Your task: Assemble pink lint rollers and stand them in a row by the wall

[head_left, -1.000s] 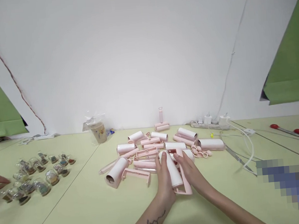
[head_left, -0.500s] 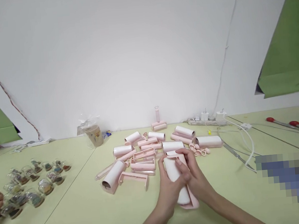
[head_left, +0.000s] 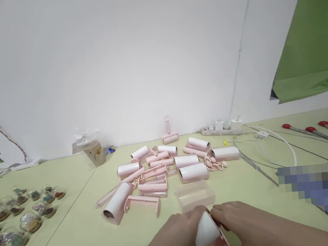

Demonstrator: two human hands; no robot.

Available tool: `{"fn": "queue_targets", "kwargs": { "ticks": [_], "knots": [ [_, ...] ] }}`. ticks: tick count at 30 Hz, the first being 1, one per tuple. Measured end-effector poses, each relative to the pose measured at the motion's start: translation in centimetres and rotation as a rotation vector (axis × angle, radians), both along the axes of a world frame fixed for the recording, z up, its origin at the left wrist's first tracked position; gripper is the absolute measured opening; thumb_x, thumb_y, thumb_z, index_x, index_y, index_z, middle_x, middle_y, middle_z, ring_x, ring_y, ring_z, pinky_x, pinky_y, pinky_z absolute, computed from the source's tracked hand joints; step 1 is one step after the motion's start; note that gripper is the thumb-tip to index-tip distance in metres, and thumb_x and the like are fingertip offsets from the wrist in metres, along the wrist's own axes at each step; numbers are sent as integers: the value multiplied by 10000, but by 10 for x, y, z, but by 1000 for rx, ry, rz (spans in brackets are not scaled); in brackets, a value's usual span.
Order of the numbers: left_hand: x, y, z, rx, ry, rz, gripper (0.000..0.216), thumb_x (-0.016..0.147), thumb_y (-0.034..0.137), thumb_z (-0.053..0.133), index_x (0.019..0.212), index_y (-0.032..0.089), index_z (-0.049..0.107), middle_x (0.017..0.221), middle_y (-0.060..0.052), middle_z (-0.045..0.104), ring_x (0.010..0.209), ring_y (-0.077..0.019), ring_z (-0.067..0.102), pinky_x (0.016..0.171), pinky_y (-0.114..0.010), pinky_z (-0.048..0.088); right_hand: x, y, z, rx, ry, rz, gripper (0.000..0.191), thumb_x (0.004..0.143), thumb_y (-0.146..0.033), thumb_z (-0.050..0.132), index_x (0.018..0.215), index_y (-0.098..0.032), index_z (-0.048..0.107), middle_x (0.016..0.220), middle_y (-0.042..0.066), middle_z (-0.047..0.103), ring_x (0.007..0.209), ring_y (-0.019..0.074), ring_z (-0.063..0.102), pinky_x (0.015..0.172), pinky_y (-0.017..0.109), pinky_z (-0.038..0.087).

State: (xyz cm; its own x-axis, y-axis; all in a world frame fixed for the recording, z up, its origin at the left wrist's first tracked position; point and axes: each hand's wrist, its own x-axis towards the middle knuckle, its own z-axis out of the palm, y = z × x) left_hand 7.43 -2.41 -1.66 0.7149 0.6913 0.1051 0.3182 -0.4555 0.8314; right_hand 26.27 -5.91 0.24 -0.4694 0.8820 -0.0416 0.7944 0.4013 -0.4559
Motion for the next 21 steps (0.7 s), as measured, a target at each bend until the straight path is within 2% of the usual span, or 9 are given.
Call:
{"fn": "queue_targets", "kwargs": {
  "ticks": [2, 5, 11, 14, 17, 21],
  "knots": [
    [-3, -3, 1, -39, -66, -9, 268, 626, 218, 658, 870, 306, 590, 789, 12, 653, 656, -211, 592, 498, -229, 385, 1, -4, -1, -97, 39, -3, 153, 597, -156, 533, 735, -219, 541, 746, -7, 604, 676, 184, 556, 553, 244, 349],
    [-6, -6, -1, -125, -120, 9, 274, 628, 230, 652, 883, 309, 590, 790, 8, 655, 673, -217, 594, 525, -238, 406, 5, -7, -4, -170, 63, -30, 186, 605, -140, 508, 779, -203, 528, 792, 17, 581, 703, 185, 535, 574, 251, 370],
    [-8, -5, -7, -247, -116, 20, 306, 590, 196, 691, 859, 309, 600, 794, 0, 656, 711, -243, 599, 563, -256, 410, 9, -6, -7, -163, 75, -7, 106, 622, -168, 532, 723, -192, 511, 735, 13, 559, 651, 165, 509, 541, 237, 352],
    [-7, -7, -3, -234, -88, 27, 287, 615, 200, 673, 871, 316, 612, 825, 1, 665, 725, -246, 605, 542, -248, 401, 8, -6, -5, -187, 118, 7, 87, 647, -251, 576, 687, -192, 525, 675, -1, 542, 591, 145, 483, 483, 218, 318],
    [-6, -8, 6, -170, 25, -27, 345, 644, 183, 647, 950, 338, 606, 892, 15, 670, 759, -244, 611, 545, -241, 385, 8, -5, -2, -207, 171, 17, 122, 661, -306, 604, 705, -197, 572, 634, -20, 531, 535, 119, 452, 444, 205, 288],
    [-4, -4, 10, -100, 163, -46, 416, 632, 163, 654, 990, 362, 587, 906, 34, 667, 777, -239, 606, 531, -230, 362, 11, -1, 2, -214, 132, 40, 76, 679, -270, 590, 712, -203, 602, 580, -36, 530, 477, 97, 430, 419, 198, 264]
  ]
}}
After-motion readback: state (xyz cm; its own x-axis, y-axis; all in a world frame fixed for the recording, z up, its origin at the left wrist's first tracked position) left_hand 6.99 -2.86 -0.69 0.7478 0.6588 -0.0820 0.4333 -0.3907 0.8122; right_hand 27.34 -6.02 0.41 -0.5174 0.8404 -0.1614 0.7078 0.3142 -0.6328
